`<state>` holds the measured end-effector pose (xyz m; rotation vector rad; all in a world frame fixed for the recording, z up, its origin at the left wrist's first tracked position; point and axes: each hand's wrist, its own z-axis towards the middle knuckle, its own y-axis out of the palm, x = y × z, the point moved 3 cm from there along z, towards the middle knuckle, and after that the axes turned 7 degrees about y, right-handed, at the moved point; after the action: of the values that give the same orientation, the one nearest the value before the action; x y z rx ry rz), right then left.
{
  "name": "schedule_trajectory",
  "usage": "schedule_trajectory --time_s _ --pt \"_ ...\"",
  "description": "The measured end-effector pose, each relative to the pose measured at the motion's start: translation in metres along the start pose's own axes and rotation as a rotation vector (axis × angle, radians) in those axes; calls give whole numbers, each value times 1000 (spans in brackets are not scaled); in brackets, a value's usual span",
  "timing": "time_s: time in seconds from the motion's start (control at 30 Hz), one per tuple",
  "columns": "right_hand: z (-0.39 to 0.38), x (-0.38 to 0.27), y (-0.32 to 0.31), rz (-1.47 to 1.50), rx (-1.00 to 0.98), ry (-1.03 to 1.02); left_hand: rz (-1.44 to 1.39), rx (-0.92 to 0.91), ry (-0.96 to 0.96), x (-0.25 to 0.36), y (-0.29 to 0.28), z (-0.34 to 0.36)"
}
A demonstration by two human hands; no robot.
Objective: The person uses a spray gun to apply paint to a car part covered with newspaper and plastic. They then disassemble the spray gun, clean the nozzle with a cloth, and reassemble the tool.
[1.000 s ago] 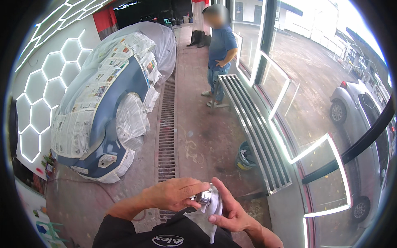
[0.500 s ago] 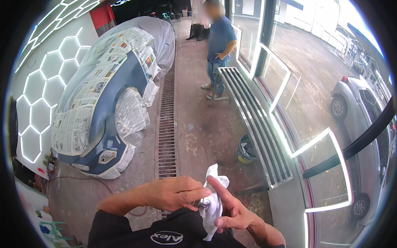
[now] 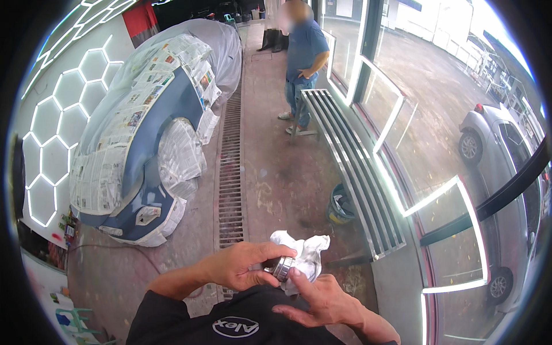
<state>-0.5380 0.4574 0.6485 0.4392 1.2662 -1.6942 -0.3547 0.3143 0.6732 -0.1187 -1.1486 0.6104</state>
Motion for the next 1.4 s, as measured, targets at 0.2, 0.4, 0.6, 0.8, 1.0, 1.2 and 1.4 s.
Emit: schedule_trajectory --time_s 0.2,0.4,0.6,0.8,1.0,1.2,1.4 --pt "-15 12 -8 1206 -76 417 314 -25 342 10 7 15" --pt "8 0 -16 -303 108 -97 69 21 -63 1 -1 18" --pt "-5 10 -11 217 24 202 190 -56 1 -10 6 18" --pt "-4 51 -2 1299 157 571 151 1 103 -45 21 19" --pt "-21 70 -9 1070 533 377 -625 447 -20 -104 17 -6" --pt "-23 55 -17 645 541 353 -843 408 7 -112 30 -11" --pt "-18 52 -9 208 519 350 -934 391 0 -116 35 -15"
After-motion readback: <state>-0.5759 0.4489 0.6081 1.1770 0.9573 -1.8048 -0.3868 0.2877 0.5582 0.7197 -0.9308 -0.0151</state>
